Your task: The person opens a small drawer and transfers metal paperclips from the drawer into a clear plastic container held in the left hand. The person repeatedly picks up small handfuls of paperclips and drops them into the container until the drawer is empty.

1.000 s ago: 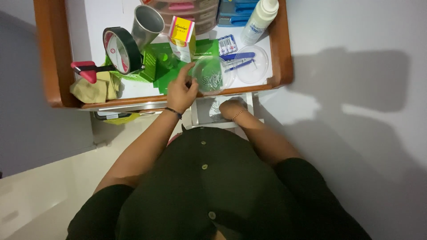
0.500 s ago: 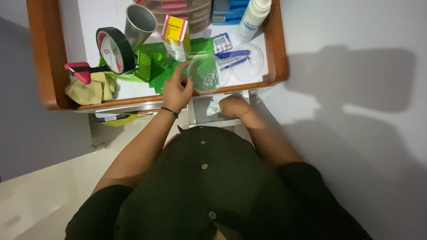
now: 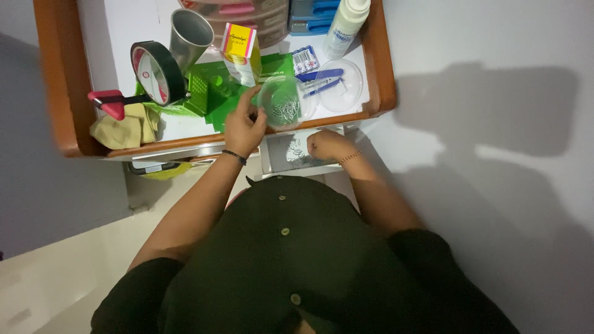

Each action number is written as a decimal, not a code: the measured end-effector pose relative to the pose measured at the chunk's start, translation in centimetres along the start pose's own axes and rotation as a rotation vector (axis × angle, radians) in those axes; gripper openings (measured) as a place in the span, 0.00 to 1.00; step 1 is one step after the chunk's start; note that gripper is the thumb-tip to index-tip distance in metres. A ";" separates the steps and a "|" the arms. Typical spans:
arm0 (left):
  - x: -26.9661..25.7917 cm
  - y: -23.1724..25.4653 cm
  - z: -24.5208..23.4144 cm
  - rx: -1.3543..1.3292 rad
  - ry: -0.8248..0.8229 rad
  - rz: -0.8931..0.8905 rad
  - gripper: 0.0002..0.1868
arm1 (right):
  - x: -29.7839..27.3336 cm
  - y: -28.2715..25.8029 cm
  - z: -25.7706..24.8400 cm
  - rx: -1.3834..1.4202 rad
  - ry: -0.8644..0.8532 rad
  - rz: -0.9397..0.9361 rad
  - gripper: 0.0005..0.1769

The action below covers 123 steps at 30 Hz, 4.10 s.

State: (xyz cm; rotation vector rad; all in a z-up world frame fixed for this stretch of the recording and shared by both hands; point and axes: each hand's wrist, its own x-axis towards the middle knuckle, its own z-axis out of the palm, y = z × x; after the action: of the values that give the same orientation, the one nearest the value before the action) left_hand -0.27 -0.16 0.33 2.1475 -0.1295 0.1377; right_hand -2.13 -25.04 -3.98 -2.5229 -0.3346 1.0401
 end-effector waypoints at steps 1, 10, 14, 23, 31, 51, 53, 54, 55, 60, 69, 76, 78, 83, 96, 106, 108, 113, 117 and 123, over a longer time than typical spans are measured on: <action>0.0 -0.2 0.1 0.000 0.000 0.001 0.26 | -0.1 -0.1 0.0 0.000 0.001 0.000 0.12; 0.0 -0.6 0.2 -0.018 -0.016 -0.010 0.26 | 0.1 0.9 0.9 0.051 -0.037 -0.038 0.14; -0.1 -0.4 0.1 -0.019 -0.034 -0.043 0.27 | -0.1 0.5 0.6 0.138 -0.071 0.009 0.16; 0.2 -0.2 -0.3 -0.008 -0.053 -0.018 0.27 | -4.8 -4.1 -5.4 0.164 -0.156 -0.055 0.15; 0.3 -0.6 0.0 -0.005 -0.039 -0.025 0.27 | -9.4 -10.0 -11.9 0.276 0.198 -0.340 0.12; 0.3 -0.8 0.1 -0.044 -0.021 -0.008 0.26 | -10.2 -8.6 -11.9 0.050 -0.010 -0.154 0.14; 0.2 -0.8 0.2 -0.046 -0.031 -0.014 0.26 | -8.1 -7.2 -9.2 0.003 -0.037 -0.128 0.15; 0.2 -0.8 0.1 -0.045 -0.039 -0.021 0.25 | -7.0 -6.6 -7.9 -0.044 -0.065 -0.105 0.17; 0.2 -0.9 0.0 -0.044 -0.035 -0.021 0.25 | -4.8 -5.2 -6.1 -0.046 -0.065 -0.108 0.17; 0.0 -0.6 0.1 -0.070 -0.022 -0.025 0.26 | -0.2 -1.4 -0.8 -0.172 -0.059 0.045 0.26; 0.1 -0.8 0.4 -0.051 0.004 0.008 0.28 | 6.8 4.3 7.0 -0.267 -0.034 0.082 0.24; 0.2 -0.2 0.2 -0.048 0.016 0.039 0.27 | 10.0 7.4 11.8 -0.288 -0.073 0.166 0.22; 0.2 0.1 0.1 -0.030 0.009 0.021 0.26 | 8.3 6.4 10.3 -0.292 -0.107 0.063 0.20; 0.2 -0.2 0.3 0.005 0.003 0.001 0.27 | 7.8 6.0 9.8 -0.330 -0.099 0.074 0.21; 0.2 -0.8 0.5 -0.020 -0.001 0.004 0.25 | 7.3 6.5 9.5 -0.352 -0.125 0.027 0.21; 0.1 -0.8 0.5 0.012 0.005 0.016 0.27 | 7.3 5.8 8.6 -0.247 -0.062 0.032 0.23; 0.1 -0.6 0.5 -0.007 0.001 -0.003 0.26 | 6.1 5.0 7.5 -0.401 -0.077 -0.044 0.20; 0.2 -0.5 0.4 0.009 0.002 0.012 0.26 | 7.4 6.0 8.8 -0.472 -0.056 -0.046 0.19; 0.2 -0.2 0.3 0.017 0.006 0.007 0.26 | 5.0 3.1 6.3 -0.460 0.012 -0.109 0.14; 0.2 -0.8 0.7 0.035 0.017 0.004 0.26 | 6.0 4.2 7.7 -0.350 0.009 -0.038 0.16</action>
State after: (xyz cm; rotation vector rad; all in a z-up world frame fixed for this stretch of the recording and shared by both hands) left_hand 0.07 -0.31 -0.67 2.1803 -0.1223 0.1610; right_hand -3.16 -24.66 -14.59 -2.8123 -0.6066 1.0297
